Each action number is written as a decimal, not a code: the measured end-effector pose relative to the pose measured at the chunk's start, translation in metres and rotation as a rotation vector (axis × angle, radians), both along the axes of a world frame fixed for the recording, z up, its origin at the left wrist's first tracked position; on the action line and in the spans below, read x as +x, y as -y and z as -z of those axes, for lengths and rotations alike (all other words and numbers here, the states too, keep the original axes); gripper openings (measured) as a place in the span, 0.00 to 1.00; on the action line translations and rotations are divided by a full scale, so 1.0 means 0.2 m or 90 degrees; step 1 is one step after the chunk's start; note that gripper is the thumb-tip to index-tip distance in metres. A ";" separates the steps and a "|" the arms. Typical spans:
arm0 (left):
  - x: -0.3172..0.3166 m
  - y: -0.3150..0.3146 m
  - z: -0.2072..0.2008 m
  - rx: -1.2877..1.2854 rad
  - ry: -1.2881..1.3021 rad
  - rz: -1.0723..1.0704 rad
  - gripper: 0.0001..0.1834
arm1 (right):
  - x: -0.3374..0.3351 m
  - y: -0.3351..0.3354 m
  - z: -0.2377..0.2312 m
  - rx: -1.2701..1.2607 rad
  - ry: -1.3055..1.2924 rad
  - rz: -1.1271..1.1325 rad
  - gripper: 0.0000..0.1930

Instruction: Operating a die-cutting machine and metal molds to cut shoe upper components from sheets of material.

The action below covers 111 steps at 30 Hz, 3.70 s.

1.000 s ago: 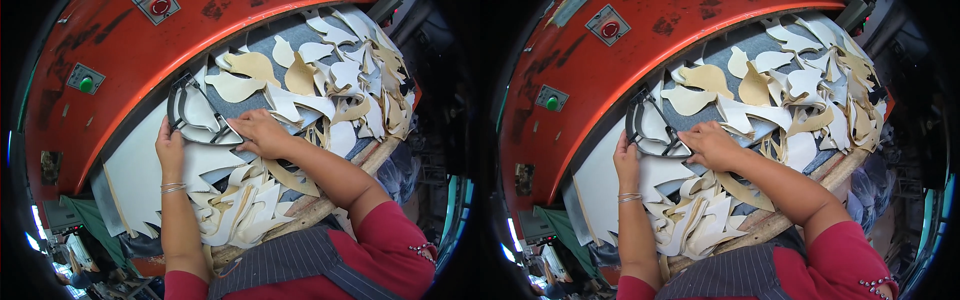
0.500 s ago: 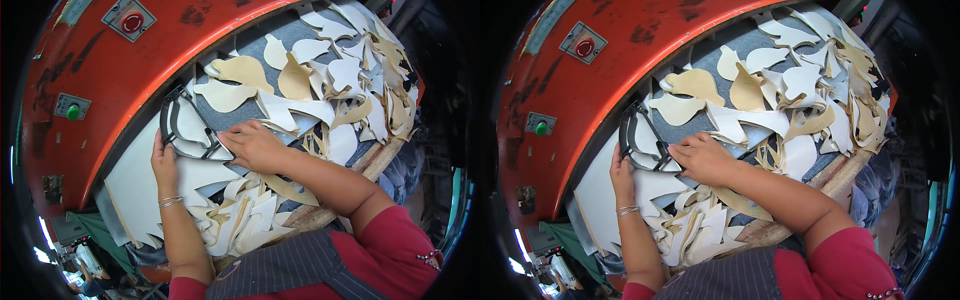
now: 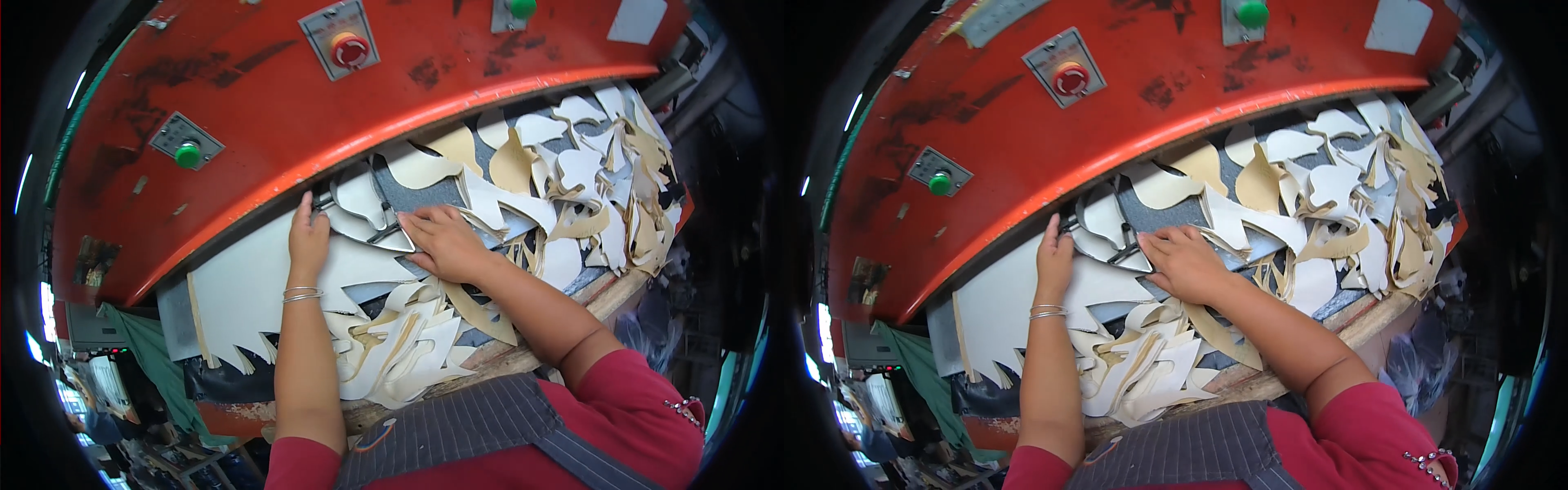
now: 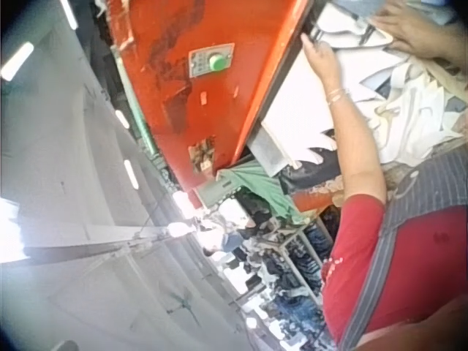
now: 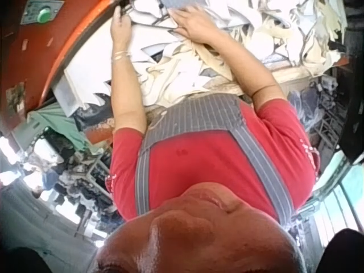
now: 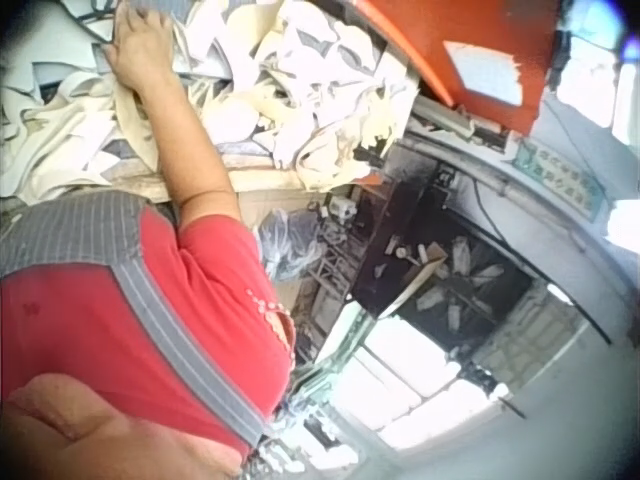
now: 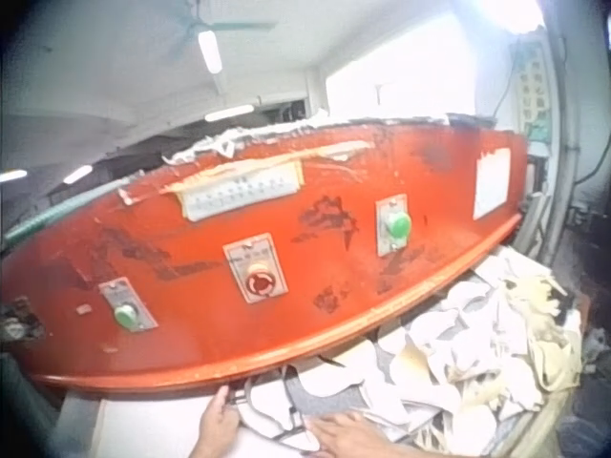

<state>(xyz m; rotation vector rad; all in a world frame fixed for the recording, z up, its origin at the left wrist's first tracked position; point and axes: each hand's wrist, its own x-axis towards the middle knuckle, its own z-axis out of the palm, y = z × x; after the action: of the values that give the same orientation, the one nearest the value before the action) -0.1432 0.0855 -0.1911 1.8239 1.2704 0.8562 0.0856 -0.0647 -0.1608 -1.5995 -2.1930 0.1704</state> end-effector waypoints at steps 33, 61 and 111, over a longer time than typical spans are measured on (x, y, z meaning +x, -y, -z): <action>0.01 0.19 -0.10 0.096 -0.089 -0.057 0.17 | -0.09 0.05 0.02 0.050 -0.003 0.048 0.27; -0.13 0.41 -0.17 0.208 -0.358 0.262 0.31 | -0.03 0.02 0.05 0.124 -0.219 0.060 0.09; 0.00 0.15 -0.19 -0.103 -0.156 -0.004 0.33 | -0.04 0.01 0.03 0.040 -0.062 0.065 0.32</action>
<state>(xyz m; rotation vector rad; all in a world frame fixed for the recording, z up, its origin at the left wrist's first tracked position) -0.1438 0.0555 -0.1540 1.8359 1.4533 0.5273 0.0783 -0.0664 -0.1678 -1.6305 -2.0189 0.1449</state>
